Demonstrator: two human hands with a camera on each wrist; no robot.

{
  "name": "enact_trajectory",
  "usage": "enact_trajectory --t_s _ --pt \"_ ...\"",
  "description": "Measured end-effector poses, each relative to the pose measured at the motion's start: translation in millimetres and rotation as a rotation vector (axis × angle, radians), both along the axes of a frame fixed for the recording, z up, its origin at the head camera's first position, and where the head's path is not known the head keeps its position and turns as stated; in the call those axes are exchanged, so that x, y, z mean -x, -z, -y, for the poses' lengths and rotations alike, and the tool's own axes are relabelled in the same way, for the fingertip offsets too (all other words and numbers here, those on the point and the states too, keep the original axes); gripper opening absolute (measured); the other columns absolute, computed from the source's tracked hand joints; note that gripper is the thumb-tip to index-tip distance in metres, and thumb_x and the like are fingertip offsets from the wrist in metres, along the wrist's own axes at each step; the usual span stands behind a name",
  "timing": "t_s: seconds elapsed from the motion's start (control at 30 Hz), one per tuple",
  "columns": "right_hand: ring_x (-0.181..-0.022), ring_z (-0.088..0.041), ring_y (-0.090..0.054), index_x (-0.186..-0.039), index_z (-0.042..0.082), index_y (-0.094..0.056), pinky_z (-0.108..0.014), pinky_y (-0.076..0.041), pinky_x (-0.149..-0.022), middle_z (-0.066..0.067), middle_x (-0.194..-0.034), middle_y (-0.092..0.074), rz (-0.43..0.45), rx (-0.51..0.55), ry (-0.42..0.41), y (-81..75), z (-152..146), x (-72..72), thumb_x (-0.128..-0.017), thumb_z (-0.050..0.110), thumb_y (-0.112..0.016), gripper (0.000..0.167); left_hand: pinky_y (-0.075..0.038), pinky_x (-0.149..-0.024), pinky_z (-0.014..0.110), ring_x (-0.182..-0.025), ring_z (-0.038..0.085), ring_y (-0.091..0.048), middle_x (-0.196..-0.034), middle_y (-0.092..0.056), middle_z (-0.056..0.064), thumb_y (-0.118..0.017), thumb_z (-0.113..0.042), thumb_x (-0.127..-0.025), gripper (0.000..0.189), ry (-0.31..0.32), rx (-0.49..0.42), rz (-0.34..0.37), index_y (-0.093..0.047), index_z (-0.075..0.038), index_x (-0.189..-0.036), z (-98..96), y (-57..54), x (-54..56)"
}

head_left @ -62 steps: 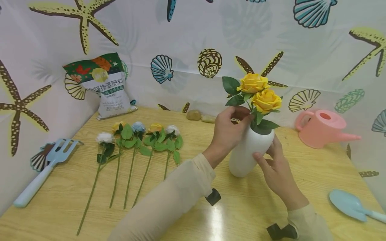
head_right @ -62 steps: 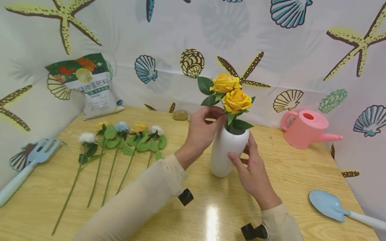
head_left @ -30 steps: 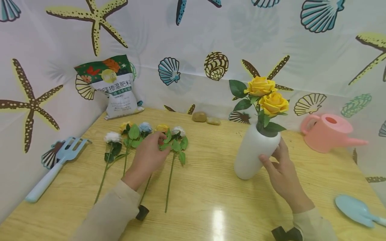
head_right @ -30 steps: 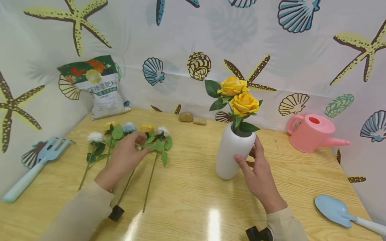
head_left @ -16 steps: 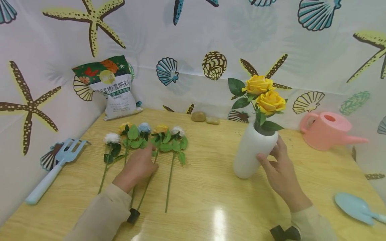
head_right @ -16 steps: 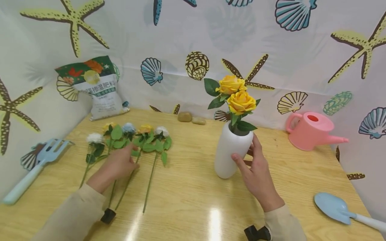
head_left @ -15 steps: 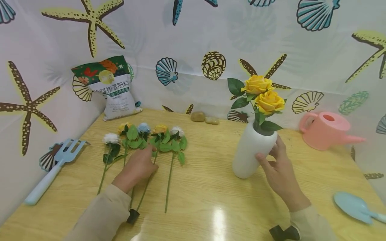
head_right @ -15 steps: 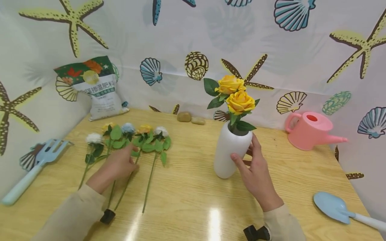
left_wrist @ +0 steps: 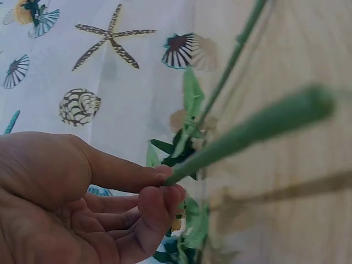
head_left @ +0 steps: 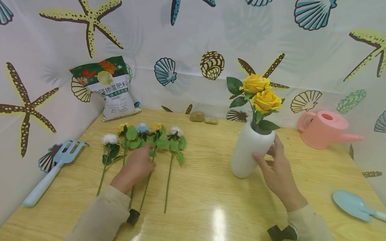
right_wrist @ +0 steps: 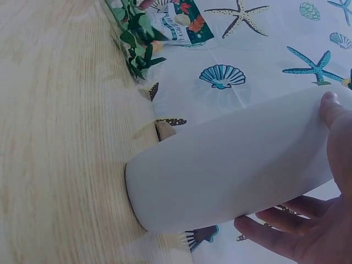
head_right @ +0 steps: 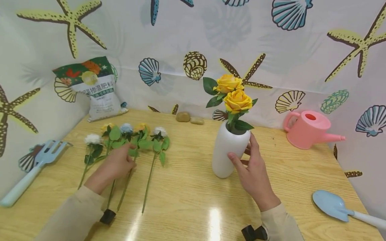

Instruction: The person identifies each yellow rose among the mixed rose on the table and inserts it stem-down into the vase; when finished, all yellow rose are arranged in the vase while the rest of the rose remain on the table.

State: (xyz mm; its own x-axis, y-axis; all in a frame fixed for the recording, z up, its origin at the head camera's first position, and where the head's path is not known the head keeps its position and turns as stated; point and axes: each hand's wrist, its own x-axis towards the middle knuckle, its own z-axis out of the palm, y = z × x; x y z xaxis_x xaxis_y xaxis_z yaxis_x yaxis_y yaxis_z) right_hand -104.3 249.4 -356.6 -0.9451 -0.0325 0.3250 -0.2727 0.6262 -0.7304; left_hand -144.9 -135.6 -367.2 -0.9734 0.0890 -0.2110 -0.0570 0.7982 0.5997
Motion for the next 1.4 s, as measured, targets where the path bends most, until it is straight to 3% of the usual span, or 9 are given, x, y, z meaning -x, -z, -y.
enact_trajectory --t_s 0.1,0.23,0.37,0.63,0.8,0.97,1.13,1.23,1.4 --pt "-0.127 -0.045 -0.055 -0.163 0.018 -0.003 -0.060 -0.055 -0.089 -0.028 -0.148 -0.047 -0.006 0.001 -0.001 0.1 0 0.1 -0.103 0.021 -0.060 0.082 -0.047 -0.056 0.031 -0.068 0.019 -0.061 -0.087 -0.069 0.013 -0.068 -0.002 -0.093 0.062 0.002 -0.021 -0.045 -0.039 0.004 -0.148 -0.9 -10.9 -1.9" --pt "-0.126 -0.045 -0.056 -0.163 0.019 -0.004 -0.061 -0.055 -0.089 -0.029 -0.147 -0.048 -0.010 0.014 -0.010 0.6 0 0.1 -0.103 0.020 -0.059 0.082 -0.046 -0.055 0.031 -0.067 0.019 -0.063 -0.093 -0.071 0.016 -0.067 -0.005 -0.094 0.062 -0.008 -0.064 -0.133 -0.039 0.001 -0.149 -5.3 -23.6 -5.7" --pt "-0.126 -0.046 -0.056 -0.163 0.019 -0.004 -0.061 -0.055 -0.089 -0.028 -0.148 -0.047 -0.011 0.018 -0.011 0.3 0 -0.2 -0.103 0.020 -0.059 0.081 -0.050 -0.059 0.032 -0.073 0.021 -0.068 -0.103 -0.071 0.016 -0.066 -0.009 -0.097 0.062 -0.033 -0.157 -0.208 -0.038 -0.004 -0.151 -15.7 -31.7 -8.1" --pt "-0.127 -0.046 -0.055 -0.163 0.021 -0.004 -0.062 -0.054 -0.090 -0.028 -0.149 -0.046 0.005 0.034 -0.011 -1.1 -1 -0.6 -0.103 0.022 -0.059 0.080 -0.058 -0.068 0.033 -0.079 0.023 -0.069 -0.102 -0.068 0.014 -0.067 -0.008 -0.097 0.060 -0.108 -0.358 -0.362 -0.039 -0.009 -0.150 -48.3 -42.7 -7.5" --pt "-0.126 -0.046 -0.055 -0.163 0.021 -0.005 -0.062 -0.055 -0.090 -0.029 -0.147 -0.048 0.001 0.038 -0.009 -1.5 -1 -0.6 -0.103 0.021 -0.059 0.080 -0.058 -0.066 0.028 -0.077 0.026 -0.068 -0.096 -0.067 0.014 -0.069 -0.005 -0.095 0.059 -0.130 -0.500 -0.474 -0.043 -0.009 -0.148 -69.0 -49.2 -5.9" --pt "-0.127 -0.047 -0.055 -0.163 0.020 -0.006 -0.061 -0.055 -0.091 -0.029 -0.147 -0.047 0.015 0.037 -0.010 -2.3 0 0.3 -0.103 0.022 -0.059 0.079 -0.058 -0.063 0.026 -0.071 0.032 -0.066 -0.089 -0.066 0.018 -0.070 0.005 -0.091 0.055 -0.094 -0.726 -0.646 -0.048 -0.004 -0.140 -91.9 -58.1 -4.1" --pt "-0.128 -0.046 -0.054 -0.163 0.021 -0.003 -0.061 -0.054 -0.093 -0.028 -0.149 -0.046 0.045 0.031 -0.013 -3.7 0 0.2 -0.104 0.026 -0.058 0.081 -0.059 -0.064 0.028 -0.073 0.017 -0.063 -0.091 -0.064 0.021 -0.069 0.008 -0.090 0.050 -0.051 -0.916 -0.795 -0.048 0.001 -0.136 -118.2 -73.2 -3.0" --pt "-0.128 -0.046 -0.054 -0.163 0.020 -0.002 -0.061 -0.054 -0.092 -0.028 -0.149 -0.046 0.046 0.029 -0.011 -4.1 0 -0.1 -0.104 0.026 -0.058 0.082 -0.059 -0.065 0.029 -0.075 0.011 -0.062 -0.092 -0.063 0.023 -0.068 0.007 -0.091 0.049 -0.030 -0.986 -0.857 -0.046 0.004 -0.134 -134.6 -83.7 -2.9" --pt "-0.128 -0.045 -0.055 -0.163 0.019 -0.003 -0.060 -0.055 -0.091 -0.028 -0.148 -0.047 0.038 0.030 -0.005 -3.3 0 -0.3 -0.104 0.025 -0.058 0.081 -0.060 -0.067 0.031 -0.075 0.020 -0.064 -0.094 -0.063 0.025 -0.069 0.007 -0.091 0.049 0.005 -1.089 -0.932 -0.043 0.006 -0.132 -158.1 -98.8 1.1"
